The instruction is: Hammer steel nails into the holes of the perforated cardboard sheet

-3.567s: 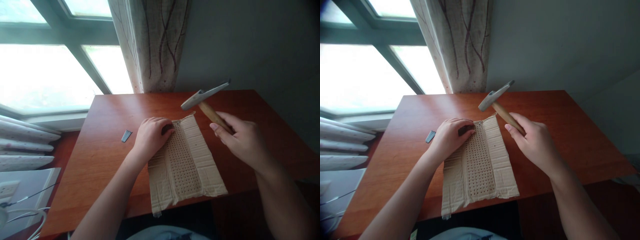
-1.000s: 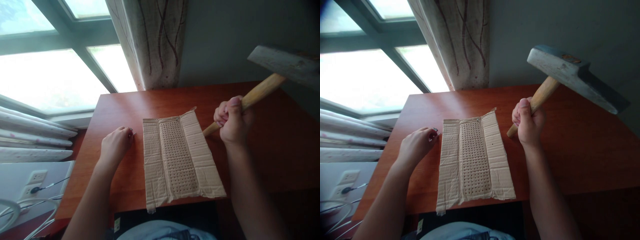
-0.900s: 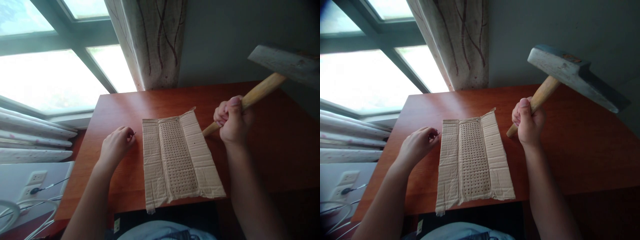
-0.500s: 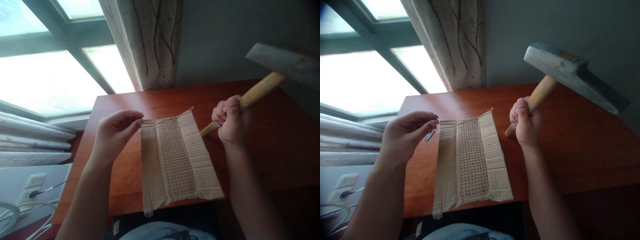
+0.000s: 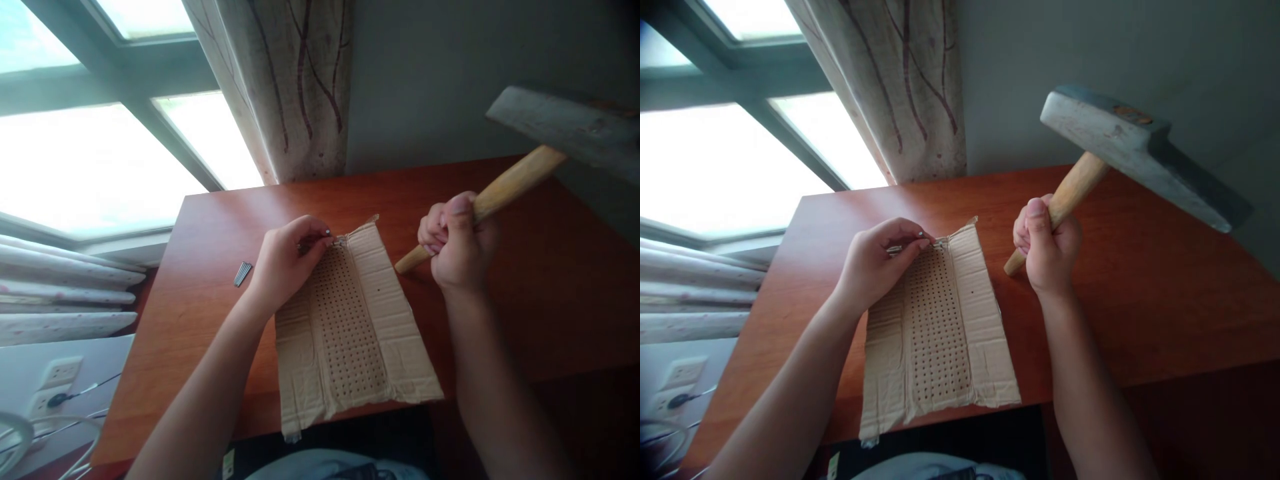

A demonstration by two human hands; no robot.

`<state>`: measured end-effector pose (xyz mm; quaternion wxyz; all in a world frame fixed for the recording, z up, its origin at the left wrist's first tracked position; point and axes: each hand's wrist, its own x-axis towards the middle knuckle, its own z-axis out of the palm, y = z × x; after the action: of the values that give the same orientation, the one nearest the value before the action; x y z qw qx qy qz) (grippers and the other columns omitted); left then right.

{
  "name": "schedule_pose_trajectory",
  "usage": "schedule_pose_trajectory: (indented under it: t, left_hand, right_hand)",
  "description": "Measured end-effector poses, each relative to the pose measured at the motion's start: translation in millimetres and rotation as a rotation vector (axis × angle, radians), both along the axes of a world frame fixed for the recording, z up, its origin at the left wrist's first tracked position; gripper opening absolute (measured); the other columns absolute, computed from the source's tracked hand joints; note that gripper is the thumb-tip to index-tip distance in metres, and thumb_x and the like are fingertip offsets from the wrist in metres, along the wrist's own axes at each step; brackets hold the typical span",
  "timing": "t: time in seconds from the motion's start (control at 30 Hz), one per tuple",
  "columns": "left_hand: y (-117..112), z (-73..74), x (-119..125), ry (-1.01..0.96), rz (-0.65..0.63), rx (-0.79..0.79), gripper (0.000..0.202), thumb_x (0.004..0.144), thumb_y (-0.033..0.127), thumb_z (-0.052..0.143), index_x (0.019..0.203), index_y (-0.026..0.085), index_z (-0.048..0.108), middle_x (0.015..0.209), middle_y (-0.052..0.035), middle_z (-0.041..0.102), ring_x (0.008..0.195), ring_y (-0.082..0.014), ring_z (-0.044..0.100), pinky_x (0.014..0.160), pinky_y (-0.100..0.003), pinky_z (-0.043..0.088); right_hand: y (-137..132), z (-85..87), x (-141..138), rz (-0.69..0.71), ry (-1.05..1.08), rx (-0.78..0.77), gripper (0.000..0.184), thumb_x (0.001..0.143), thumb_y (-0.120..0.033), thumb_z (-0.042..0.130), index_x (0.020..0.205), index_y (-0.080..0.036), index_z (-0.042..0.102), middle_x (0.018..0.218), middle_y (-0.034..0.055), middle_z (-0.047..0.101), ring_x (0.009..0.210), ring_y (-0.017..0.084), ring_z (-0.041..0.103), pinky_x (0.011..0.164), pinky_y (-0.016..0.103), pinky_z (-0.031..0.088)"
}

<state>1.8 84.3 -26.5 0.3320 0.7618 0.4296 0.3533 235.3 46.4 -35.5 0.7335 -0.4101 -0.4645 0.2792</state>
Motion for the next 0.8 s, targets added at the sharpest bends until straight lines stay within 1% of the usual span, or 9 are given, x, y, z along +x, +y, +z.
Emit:
schedule_pose_trajectory:
  t: [0.27,0.5,0.8]
  left_hand:
    - [0.1,-0.1,0.3,0.088,-0.009,0.05,0.008,0.09,0.023,0.062,0.09,0.019,0.069,0.087,-0.0033,0.076,0.078,-0.0155,0.071,0.072,-0.027,0.056]
    - [-1.8,1.4,1.9,0.191,0.002,0.119,0.009,0.089,0.022,0.06,0.089,0.02,0.069,0.083,-0.0014,0.076,0.074,-0.0146,0.07,0.067,-0.024,0.052]
    - [-4.4,3.1,4.7,0.288,0.036,0.197,0.01,0.088,0.022,0.062,0.09,0.022,0.072,0.081,0.0007,0.077,0.071,-0.0153,0.07,0.066,-0.026,0.049]
  right_hand:
    - [-0.3,-0.5,-2.3,0.0,-0.013,0.013,0.051,0.09,-0.05,0.066,0.06,-0.023,0.034,0.048,-0.008,0.03,0.036,0.007,0.025,0.035,0.026,0.016]
    - [-0.4,0.6,-3.4,-0.013,-0.037,0.006,0.053,0.091,-0.053,0.064,0.06,-0.024,0.033,0.047,-0.0075,0.029,0.037,0.008,0.025,0.036,0.026,0.016]
    - [-0.1,-1.0,-1.2,-0.002,-0.011,0.012,0.05,0.091,-0.048,0.066,0.062,-0.024,0.034,0.048,-0.0075,0.03,0.037,0.008,0.025,0.035,0.026,0.016]
